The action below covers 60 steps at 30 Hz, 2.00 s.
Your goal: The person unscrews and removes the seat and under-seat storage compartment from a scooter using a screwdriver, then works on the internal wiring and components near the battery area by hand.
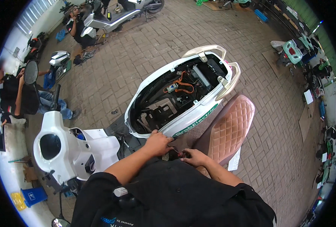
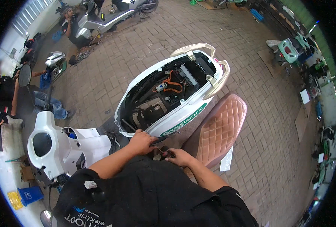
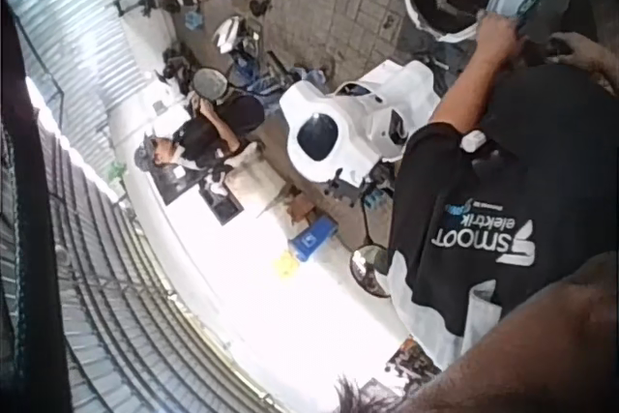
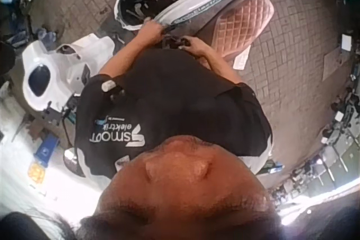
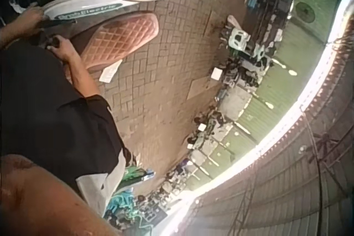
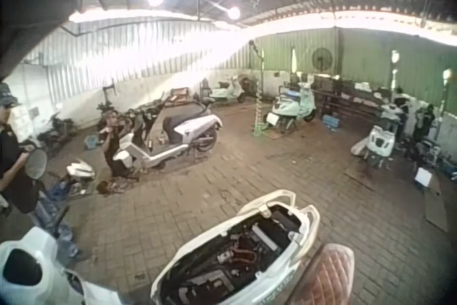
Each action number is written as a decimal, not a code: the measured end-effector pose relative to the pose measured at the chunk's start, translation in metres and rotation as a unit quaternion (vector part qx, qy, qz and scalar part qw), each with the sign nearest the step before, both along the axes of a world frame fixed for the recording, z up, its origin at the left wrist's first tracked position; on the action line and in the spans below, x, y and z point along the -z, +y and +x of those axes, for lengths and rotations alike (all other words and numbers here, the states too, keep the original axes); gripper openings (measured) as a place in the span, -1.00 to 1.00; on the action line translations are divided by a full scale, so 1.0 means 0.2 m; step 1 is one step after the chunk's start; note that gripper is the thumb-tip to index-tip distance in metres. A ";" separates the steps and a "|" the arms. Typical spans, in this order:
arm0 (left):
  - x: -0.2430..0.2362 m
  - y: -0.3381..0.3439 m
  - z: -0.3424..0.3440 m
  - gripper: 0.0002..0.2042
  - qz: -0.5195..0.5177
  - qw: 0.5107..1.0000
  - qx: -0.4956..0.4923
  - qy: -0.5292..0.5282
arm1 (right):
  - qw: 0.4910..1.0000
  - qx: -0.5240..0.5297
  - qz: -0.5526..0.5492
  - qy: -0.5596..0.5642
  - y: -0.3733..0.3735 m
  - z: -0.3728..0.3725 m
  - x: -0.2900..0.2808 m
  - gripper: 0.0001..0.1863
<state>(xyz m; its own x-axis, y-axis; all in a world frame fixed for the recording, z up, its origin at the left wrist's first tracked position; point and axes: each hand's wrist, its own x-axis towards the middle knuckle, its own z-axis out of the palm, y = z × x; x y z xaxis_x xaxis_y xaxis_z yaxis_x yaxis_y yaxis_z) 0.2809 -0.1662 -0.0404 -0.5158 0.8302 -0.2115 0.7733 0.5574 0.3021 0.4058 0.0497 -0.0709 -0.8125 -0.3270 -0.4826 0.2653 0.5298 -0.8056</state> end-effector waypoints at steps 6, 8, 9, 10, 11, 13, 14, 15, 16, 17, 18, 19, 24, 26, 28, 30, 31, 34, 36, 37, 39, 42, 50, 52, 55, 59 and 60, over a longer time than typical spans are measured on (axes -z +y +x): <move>0.00 0.04 -0.27 -0.70 0.011 0.991 0.134 -0.003 | 0.997 -0.008 0.075 -0.016 -0.12 -0.17 0.01 -0.55; 0.00 0.05 -0.36 -0.71 0.028 0.987 0.157 -0.011 | 0.996 -0.004 0.083 -0.018 -0.16 -0.23 0.05 -0.54; 0.00 0.05 -0.41 -0.71 0.028 0.986 0.166 -0.017 | 0.996 -0.005 0.085 -0.012 -0.18 -0.25 0.06 -0.54; 0.00 0.04 -0.46 -0.72 0.027 0.984 0.175 -0.019 | 0.996 -0.002 0.090 -0.017 -0.21 -0.30 0.05 -0.54; 0.01 0.02 -0.50 -0.72 0.033 0.983 0.178 -0.023 | 0.996 -0.007 0.088 -0.028 -0.24 -0.36 0.05 -0.54; 0.03 -0.03 -0.58 -0.73 0.187 0.970 0.157 0.008 | 0.995 -0.009 0.089 -0.040 -0.30 -0.43 0.05 -0.54; 0.03 -0.07 -0.60 -0.59 0.210 0.967 0.144 -0.007 | 0.996 0.022 0.080 -0.035 -0.32 -0.47 0.07 -0.52; 0.03 -0.09 -0.61 -0.59 0.213 0.966 0.145 -0.009 | 0.996 0.052 0.071 -0.029 -0.34 -0.49 0.08 -0.50; 0.00 -0.12 -0.62 -0.50 0.264 0.960 0.091 0.028 | 0.995 0.054 0.073 -0.030 -0.37 -0.53 0.07 -0.50; -0.01 -0.15 -0.63 -0.41 0.313 0.947 0.035 0.063 | 0.994 0.089 0.060 -0.029 -0.39 -0.57 0.06 -0.52; 0.04 -0.19 -0.65 -0.18 0.312 0.949 0.011 0.049 | 0.991 0.124 0.046 -0.028 -0.42 -0.61 0.05 -0.54; 0.06 -0.21 -0.65 -0.18 0.314 0.948 0.012 0.047 | 0.990 0.126 0.048 -0.029 -0.43 -0.64 0.07 -0.54; 0.15 -0.30 -0.67 -0.12 0.288 0.921 -0.117 -0.236 | 0.986 0.157 0.015 -0.055 -0.51 -0.78 0.11 -0.66; 0.15 -0.31 -0.68 -0.16 0.283 0.902 -0.113 -0.307 | 0.987 0.151 0.012 -0.057 -0.52 -0.81 0.14 -0.67; 0.14 -0.29 -0.69 -0.40 0.287 0.873 -0.188 -0.348 | 0.994 0.099 -0.002 0.055 -0.53 -0.82 0.17 -0.65; 0.21 -0.32 -0.75 -0.50 0.282 0.875 -0.187 -0.346 | 0.998 0.045 0.039 0.028 -0.57 -0.88 0.11 -0.58; 0.24 -0.32 -0.76 -0.58 0.276 0.875 -0.182 -0.354 | 0.998 0.027 0.048 0.017 -0.57 -0.88 0.10 -0.56; 0.21 -0.32 -0.81 -0.78 0.245 0.864 -0.193 -0.396 | 0.998 0.009 0.017 0.061 -0.58 -0.88 0.21 -0.54; 0.20 -0.35 -0.83 -0.78 0.259 0.878 -0.196 -0.351 | 0.998 0.015 0.054 0.042 -0.45 -0.96 0.04 -0.53; 0.21 -0.37 -0.85 -0.78 0.255 0.882 -0.188 -0.349 | 0.995 0.022 0.096 0.022 -0.35 -0.96 -0.03 -0.51; 0.25 -0.40 -0.85 -0.79 0.230 0.853 -0.267 -0.384 | 0.903 0.387 0.185 0.028 0.01 -0.78 0.07 -0.51; 0.17 -0.42 -0.82 -0.75 0.227 0.899 -0.227 -0.300 | 0.741 0.362 0.544 0.157 0.69 -0.25 0.25 -0.49; 0.39 -0.68 -0.78 -0.76 0.124 0.842 -0.340 -0.401 | 0.646 0.525 0.443 -0.333 0.48 0.07 0.90 0.16; 0.38 -0.57 -0.77 -0.76 0.106 0.861 -0.323 -0.379 | 0.663 0.504 0.425 -0.354 0.44 0.03 0.84 0.12; 0.37 -0.35 -0.80 -0.76 0.104 0.879 -0.265 -0.383 | 0.692 0.514 0.373 -0.343 0.38 0.09 0.76 0.08; 0.25 -0.05 -0.80 -0.75 0.186 0.835 -0.263 -0.446 | 0.750 0.482 0.355 -0.281 0.30 0.18 0.75 -0.03; 0.25 -0.05 -0.81 -0.75 0.185 0.838 -0.255 -0.445 | 0.764 0.480 0.378 -0.208 0.31 0.22 0.76 -0.07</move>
<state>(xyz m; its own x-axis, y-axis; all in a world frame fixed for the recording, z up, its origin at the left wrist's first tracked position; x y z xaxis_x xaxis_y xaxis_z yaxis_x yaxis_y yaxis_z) 0.1183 -0.1771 -0.0911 -0.5981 0.6431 -0.4783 -0.1603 0.4888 0.8576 0.4499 0.1111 -0.2231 -0.2279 0.8226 -0.5209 0.9735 0.2022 -0.1065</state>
